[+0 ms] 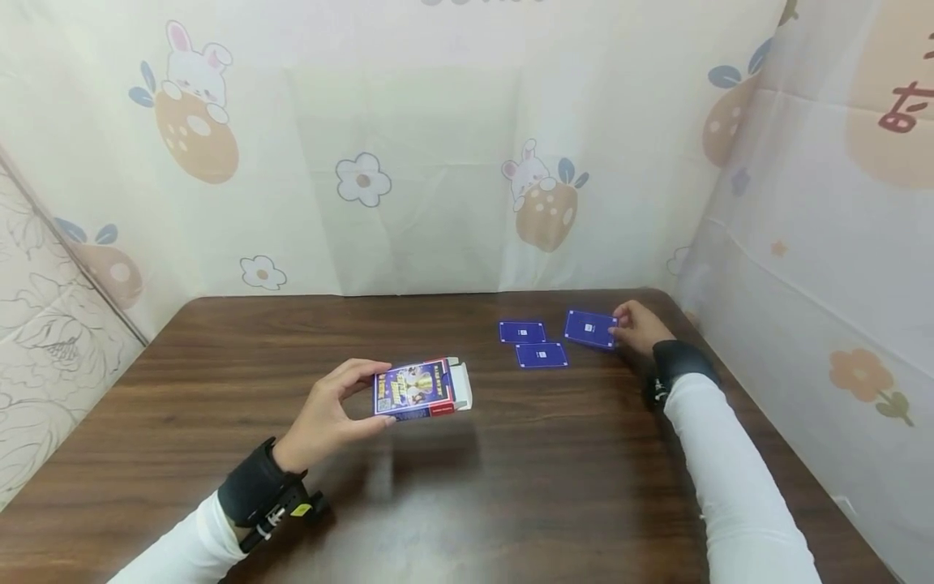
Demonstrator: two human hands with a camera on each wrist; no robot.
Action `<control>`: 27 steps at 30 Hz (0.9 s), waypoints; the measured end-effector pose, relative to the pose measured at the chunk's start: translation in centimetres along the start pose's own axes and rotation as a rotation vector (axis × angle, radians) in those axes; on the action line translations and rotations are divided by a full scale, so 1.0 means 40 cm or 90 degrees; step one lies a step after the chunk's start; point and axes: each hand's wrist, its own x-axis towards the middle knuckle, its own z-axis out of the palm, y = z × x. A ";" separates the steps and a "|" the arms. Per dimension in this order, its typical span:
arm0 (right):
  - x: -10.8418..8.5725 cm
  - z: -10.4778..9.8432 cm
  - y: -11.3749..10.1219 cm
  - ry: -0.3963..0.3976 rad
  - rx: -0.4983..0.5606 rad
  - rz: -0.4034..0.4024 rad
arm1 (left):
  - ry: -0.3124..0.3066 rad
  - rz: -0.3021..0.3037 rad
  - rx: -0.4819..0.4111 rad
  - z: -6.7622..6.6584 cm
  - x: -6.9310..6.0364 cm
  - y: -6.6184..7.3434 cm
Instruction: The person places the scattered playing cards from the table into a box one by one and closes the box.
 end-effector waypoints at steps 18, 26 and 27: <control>-0.137 0.086 -0.353 -0.100 0.473 0.034 | 0.019 0.029 -0.002 -0.013 -0.004 0.007; -0.194 0.126 -0.437 -0.212 0.551 0.015 | 0.026 0.031 -0.011 -0.010 -0.010 0.007; -0.200 0.130 -0.442 -0.216 0.551 0.020 | 0.027 0.032 -0.013 -0.010 -0.010 0.007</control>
